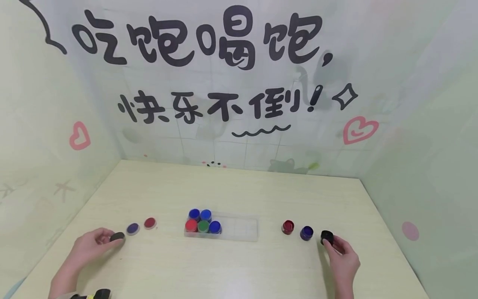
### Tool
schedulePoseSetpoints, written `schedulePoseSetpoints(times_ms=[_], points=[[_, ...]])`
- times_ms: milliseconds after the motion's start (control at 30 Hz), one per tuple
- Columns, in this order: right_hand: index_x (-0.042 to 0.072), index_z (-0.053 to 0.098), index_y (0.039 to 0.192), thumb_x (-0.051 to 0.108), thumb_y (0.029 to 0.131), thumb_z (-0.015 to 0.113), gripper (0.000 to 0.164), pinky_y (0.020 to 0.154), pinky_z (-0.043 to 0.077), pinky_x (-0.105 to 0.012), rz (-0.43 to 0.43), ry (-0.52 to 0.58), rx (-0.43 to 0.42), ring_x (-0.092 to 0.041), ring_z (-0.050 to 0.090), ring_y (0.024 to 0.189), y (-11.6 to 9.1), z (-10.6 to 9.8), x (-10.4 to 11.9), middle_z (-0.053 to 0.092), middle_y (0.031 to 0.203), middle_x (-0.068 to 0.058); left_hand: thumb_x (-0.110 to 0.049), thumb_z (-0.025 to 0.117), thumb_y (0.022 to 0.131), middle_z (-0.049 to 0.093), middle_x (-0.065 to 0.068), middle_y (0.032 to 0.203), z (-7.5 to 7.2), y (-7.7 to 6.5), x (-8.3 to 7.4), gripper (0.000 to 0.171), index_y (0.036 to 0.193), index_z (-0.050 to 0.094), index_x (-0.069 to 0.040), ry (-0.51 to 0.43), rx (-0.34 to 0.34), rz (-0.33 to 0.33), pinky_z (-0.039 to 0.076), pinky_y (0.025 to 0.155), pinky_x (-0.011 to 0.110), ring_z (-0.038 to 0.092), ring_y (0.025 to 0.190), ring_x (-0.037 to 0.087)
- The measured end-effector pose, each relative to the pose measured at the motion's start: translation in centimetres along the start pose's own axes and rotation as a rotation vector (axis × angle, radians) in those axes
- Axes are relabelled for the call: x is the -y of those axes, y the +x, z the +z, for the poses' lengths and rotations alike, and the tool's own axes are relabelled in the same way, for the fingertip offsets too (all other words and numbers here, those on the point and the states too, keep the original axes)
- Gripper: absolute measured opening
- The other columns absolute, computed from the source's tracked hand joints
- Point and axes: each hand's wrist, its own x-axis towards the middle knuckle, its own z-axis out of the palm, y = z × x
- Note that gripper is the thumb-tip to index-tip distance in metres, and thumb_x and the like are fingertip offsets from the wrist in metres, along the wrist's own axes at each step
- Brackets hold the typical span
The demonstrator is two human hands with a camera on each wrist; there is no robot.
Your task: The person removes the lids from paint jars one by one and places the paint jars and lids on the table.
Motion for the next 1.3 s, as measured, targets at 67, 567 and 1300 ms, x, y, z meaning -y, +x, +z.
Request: schedulePoseSetpoints(times_ms=[67,567,1300], points=[[-0.004,0.061,0.116,0.019,0.082,0.073,0.043,0.062,0.042,-0.007,-0.010,-0.024,0.005,0.013,0.051,0.066,0.1,0.0,-0.2,0.056,0.073,0.027,-0.033,0.073,0.080,0.054,0.003,0.077,0.0,0.0,0.1,0.044,0.098,0.062,0.006,0.011,0.026,-0.011,0.036,0.064,0.030,0.046,0.071,0.017],[-0.009,0.065,0.104,0.004,0.077,0.075,0.031,0.058,0.041,-0.006,-0.159,-0.121,-0.005,0.013,0.048,0.062,0.6,0.9,-1.2,0.066,0.096,-0.024,-0.028,0.076,0.078,0.051,0.002,0.075,0.3,-0.3,0.6,0.038,0.094,0.063,0.003,0.025,0.053,-0.004,0.035,0.064,0.030,0.044,0.070,0.017],[-0.011,0.063,0.105,0.002,0.077,0.073,0.033,0.060,0.037,-0.004,-0.201,-0.211,0.075,0.013,0.049,0.059,0.3,-0.2,-1.4,0.066,0.094,-0.026,-0.027,0.076,0.074,0.051,0.002,0.073,0.2,-0.6,0.7,0.036,0.092,0.062,0.001,0.057,0.064,0.000,0.036,0.063,0.031,0.044,0.069,0.017]])
